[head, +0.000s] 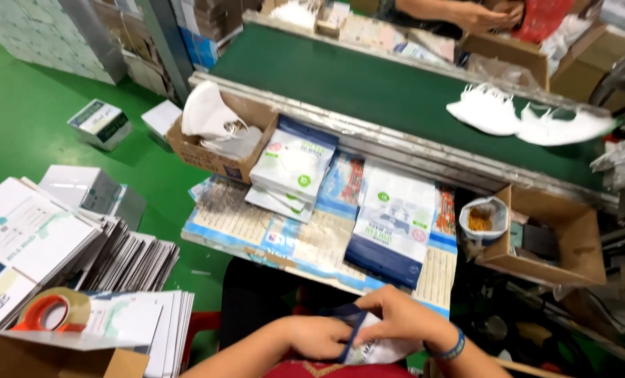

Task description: Package face masks into sleeves and boxes.

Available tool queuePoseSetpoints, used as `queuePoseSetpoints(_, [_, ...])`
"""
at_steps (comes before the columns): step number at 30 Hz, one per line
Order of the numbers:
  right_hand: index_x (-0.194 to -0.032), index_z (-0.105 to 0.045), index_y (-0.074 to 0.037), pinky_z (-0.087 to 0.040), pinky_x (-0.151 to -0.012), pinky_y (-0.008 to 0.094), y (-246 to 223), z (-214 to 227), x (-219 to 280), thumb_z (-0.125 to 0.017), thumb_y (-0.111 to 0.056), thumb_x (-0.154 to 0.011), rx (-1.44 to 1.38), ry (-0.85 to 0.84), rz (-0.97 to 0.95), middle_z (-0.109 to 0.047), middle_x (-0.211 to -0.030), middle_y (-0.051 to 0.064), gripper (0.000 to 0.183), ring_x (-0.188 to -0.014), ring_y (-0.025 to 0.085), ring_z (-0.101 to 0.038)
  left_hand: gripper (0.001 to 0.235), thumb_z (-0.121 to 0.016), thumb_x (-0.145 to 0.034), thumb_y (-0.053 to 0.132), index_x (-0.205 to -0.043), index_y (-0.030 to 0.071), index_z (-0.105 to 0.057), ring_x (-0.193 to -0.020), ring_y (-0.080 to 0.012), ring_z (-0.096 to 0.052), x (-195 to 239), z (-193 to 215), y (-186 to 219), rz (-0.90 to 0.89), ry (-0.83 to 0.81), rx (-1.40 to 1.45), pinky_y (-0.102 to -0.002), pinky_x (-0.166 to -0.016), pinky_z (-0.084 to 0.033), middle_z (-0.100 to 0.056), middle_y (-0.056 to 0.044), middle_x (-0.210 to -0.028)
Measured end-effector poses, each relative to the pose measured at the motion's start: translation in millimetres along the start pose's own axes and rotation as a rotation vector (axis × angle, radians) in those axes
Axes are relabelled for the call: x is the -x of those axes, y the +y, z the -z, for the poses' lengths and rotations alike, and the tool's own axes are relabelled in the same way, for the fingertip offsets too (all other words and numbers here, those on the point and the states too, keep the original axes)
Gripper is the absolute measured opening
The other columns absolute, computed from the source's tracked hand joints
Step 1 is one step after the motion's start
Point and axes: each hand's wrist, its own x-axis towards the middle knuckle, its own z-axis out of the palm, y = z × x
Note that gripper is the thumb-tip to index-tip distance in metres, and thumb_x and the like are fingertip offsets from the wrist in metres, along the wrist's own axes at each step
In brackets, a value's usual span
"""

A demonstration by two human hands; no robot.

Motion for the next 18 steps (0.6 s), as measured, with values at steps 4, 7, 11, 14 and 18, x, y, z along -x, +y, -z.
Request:
queuePoseSetpoints(4, [-0.101,-0.078,0.006,-0.054,-0.071,0.026,35,-10,8,-0.084,-0.017,-0.084,-0.352,0.088,-0.405,-0.075,-0.083,0.001,0.029,-0.08,0.006,-0.062,0.023,-0.061,-0.1,0.024,-0.11,0.007,-0.072,-0.1,-0.0362,-0.067,24,5,75,0.141,0.648,-0.623,-0.045,-0.088,-0.052,-0.071,-0.017,-0.103])
queuePoseSetpoints(7, [-0.097,-0.078,0.004,-0.053,-0.068,0.025,18,-12,-1,-0.077,-0.014,-0.087,-0.459,0.295,-0.417,-0.075,-0.08,0.0,0.02,-0.076,0.005,-0.062,0.027,-0.068,-0.092,0.024,-0.109,0.003,-0.072,-0.097,-0.0348,-0.062,48,9,135,-0.115,0.976,-0.674,-0.046,-0.083,-0.049,-0.068,-0.014,-0.102])
queuePoseSetpoints(11, [-0.088,-0.073,0.003,-0.047,-0.062,0.025,14,-17,-5,-0.074,-0.011,-0.091,-0.267,0.431,-0.279,-0.068,-0.073,0.002,0.015,-0.07,0.006,-0.057,0.014,-0.073,-0.086,0.02,-0.085,0.006,-0.072,-0.091,-0.0311,-0.057,40,23,113,-0.164,0.971,-0.804,-0.046,-0.081,-0.042,-0.066,-0.007,-0.086])
queuePoseSetpoints(14, [-0.084,-0.071,0.003,-0.043,-0.057,0.027,7,-17,-9,-0.074,-0.011,-0.091,-0.134,0.468,-0.19,-0.064,-0.068,0.004,0.016,-0.065,0.008,-0.055,0.017,-0.072,-0.089,0.022,-0.083,0.006,-0.069,-0.089,-0.0293,-0.057,44,28,123,-0.188,0.927,-0.767,-0.046,-0.083,-0.041,-0.064,-0.007,-0.084])
queuePoseSetpoints(18, [-0.082,-0.073,0.002,-0.044,-0.057,0.027,12,-4,-16,-0.073,-0.011,-0.088,-0.091,0.498,-0.17,-0.065,-0.067,0.006,0.014,-0.063,0.009,-0.056,0.022,-0.071,-0.088,0.027,-0.08,0.007,-0.068,-0.088,-0.0331,-0.06,49,61,107,-0.157,0.802,-0.884,-0.048,-0.08,-0.04,-0.066,-0.01,-0.083])
